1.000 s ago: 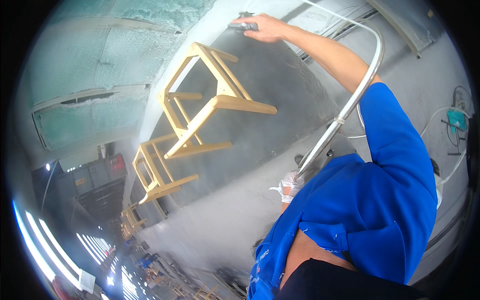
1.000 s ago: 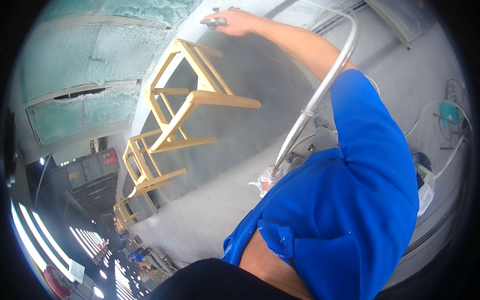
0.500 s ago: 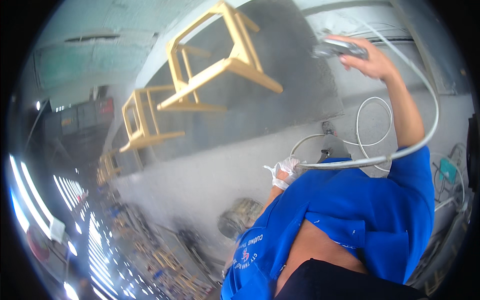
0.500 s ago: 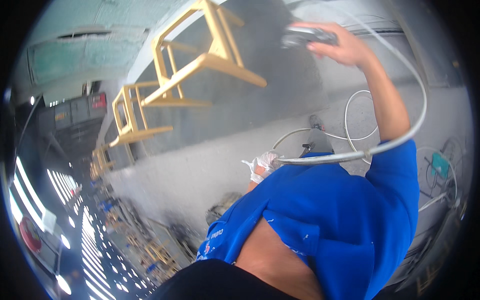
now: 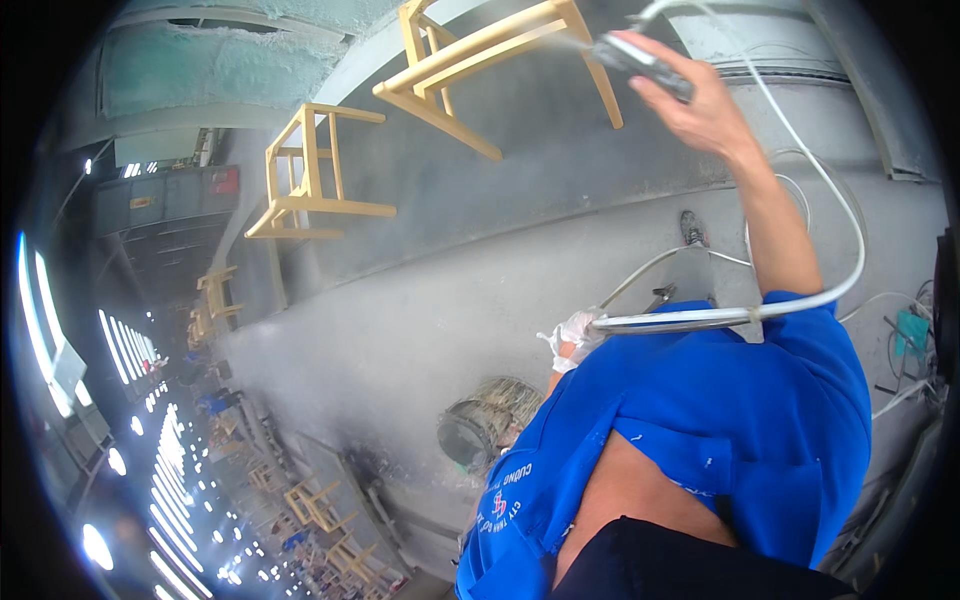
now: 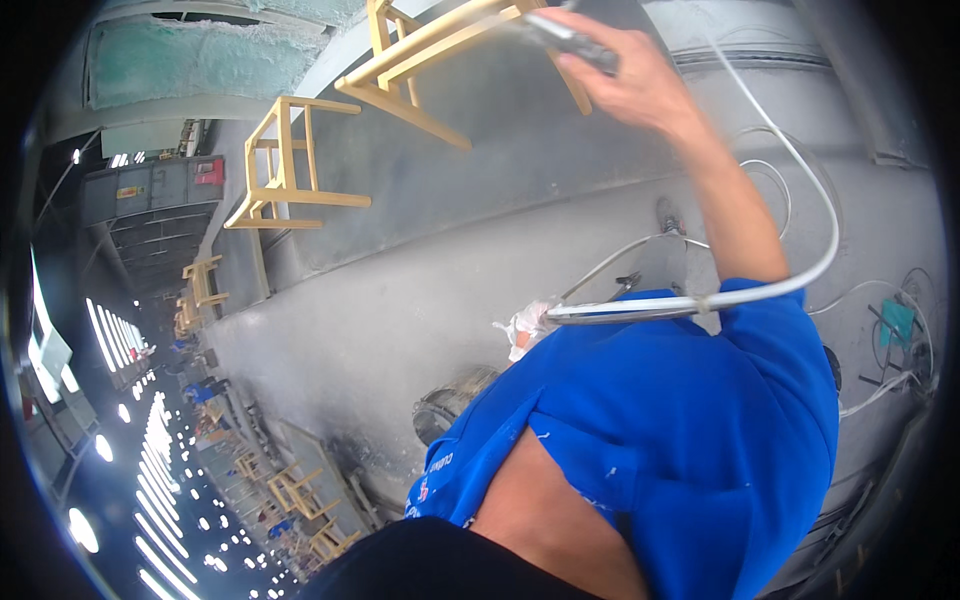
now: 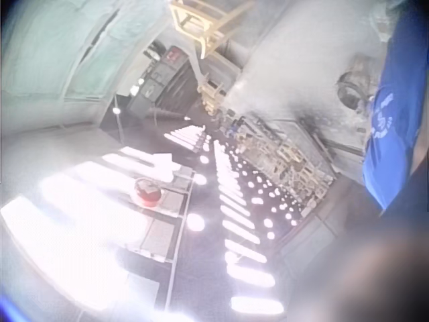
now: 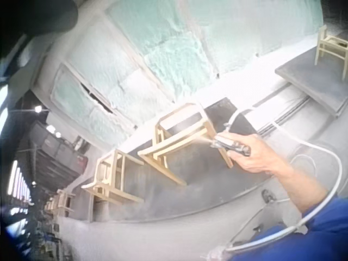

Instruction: The person uses a spray gun to apply a light-colored finish to wooden chair frames. They rotate and reposition each chair to cover all sides, then move to the next chair and repeat the process.

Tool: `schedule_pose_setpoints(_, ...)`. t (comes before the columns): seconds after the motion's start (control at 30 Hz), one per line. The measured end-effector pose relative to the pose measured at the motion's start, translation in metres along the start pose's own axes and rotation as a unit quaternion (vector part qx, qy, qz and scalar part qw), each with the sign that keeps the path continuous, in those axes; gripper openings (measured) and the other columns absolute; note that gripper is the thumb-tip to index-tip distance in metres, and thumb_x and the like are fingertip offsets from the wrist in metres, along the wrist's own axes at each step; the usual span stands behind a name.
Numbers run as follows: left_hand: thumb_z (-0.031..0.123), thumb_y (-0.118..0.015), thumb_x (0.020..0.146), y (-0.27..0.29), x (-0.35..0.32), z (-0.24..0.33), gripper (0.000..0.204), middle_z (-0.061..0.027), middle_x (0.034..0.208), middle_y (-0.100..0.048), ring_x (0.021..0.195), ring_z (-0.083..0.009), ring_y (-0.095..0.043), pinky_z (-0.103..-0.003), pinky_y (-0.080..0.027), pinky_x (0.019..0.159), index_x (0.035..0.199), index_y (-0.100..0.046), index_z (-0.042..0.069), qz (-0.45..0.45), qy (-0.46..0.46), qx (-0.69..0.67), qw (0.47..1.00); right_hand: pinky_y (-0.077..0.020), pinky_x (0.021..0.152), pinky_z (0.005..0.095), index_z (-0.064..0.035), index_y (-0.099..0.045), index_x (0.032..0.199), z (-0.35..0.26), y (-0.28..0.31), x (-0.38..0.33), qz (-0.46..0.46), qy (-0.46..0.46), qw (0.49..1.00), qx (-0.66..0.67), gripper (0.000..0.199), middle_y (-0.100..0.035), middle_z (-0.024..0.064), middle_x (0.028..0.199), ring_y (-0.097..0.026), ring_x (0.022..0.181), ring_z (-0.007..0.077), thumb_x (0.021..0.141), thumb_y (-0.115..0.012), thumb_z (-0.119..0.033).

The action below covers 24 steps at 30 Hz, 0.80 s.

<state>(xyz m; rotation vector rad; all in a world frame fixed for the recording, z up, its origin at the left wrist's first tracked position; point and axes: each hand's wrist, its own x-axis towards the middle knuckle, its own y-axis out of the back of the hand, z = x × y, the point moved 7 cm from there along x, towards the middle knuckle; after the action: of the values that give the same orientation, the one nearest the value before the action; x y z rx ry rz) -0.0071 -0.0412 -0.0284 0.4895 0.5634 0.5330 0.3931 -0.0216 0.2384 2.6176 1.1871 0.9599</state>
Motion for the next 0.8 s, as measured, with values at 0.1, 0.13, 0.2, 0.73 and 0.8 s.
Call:
schedule_pose_setpoints(0.1,0.026,-0.074,0.086,0.013,-0.047,-0.025,0.016,-0.0151,0.080,-0.070,0.076,-0.0358,-0.069,-0.044,-0.052,0.069,0.089,-0.076,0.011,0.023,-0.077,-0.151,0.985,-0.0506,0.070,0.0245,-0.0143,-0.059,0.152,-0.043,-0.062,-0.001,-0.032,0.009,0.999,0.029,0.051,-0.070,0.0013,0.099,-0.062,0.079,0.0072,0.102,-0.066,-0.015)
schedule_pose_setpoints(0.13,0.026,-0.074,0.086,0.019,-0.059,-0.037,0.015,-0.0150,0.081,-0.071,0.077,-0.0359,-0.069,-0.044,-0.053,0.069,0.090,-0.076,0.011,0.026,-0.083,-0.173,0.981,-0.0507,0.069,0.0241,-0.0150,-0.059,0.152,-0.041,-0.078,-0.006,-0.063,-0.070,0.991,0.090,0.051,-0.070,0.0004,0.096,-0.063,0.079,0.0076,0.101,-0.066,-0.018)
schedule_pose_setpoints(0.2,0.025,-0.074,0.086,0.031,-0.079,-0.064,0.014,-0.0149,0.082,-0.071,0.078,-0.0361,-0.070,-0.044,-0.053,0.071,0.091,-0.076,0.012,0.043,-0.059,-0.146,0.987,-0.0469,0.055,0.0241,-0.0121,-0.066,0.141,-0.042,-0.097,-0.021,-0.080,-0.147,0.964,0.206,0.042,-0.068,-0.0004,0.088,-0.065,0.081,0.0088,0.101,-0.066,-0.026)
schedule_pose_setpoints(0.73,0.027,-0.066,0.094,0.264,-0.136,-0.178,0.019,-0.0177,0.094,-0.076,0.085,-0.0398,-0.073,-0.050,-0.056,0.074,0.100,-0.079,0.015,0.104,0.052,0.255,0.960,-0.0466,0.049,0.0273,-0.0064,-0.065,0.127,0.207,-0.354,-0.185,0.124,-0.545,0.779,0.284,0.029,-0.071,0.0052,0.092,-0.069,0.073,0.0127,0.103,-0.064,-0.022)
schedule_pose_setpoints(0.8,0.028,-0.066,0.094,0.281,-0.128,-0.188,0.019,-0.0179,0.094,-0.076,0.085,-0.0400,-0.073,-0.051,-0.056,0.074,0.099,-0.079,0.015,0.099,0.039,0.243,0.964,-0.0515,0.056,0.0282,-0.0046,-0.064,0.134,0.202,-0.369,-0.197,0.101,-0.538,0.814,0.195,0.035,-0.073,0.0071,0.096,-0.071,0.075,0.0134,0.103,-0.064,-0.021)
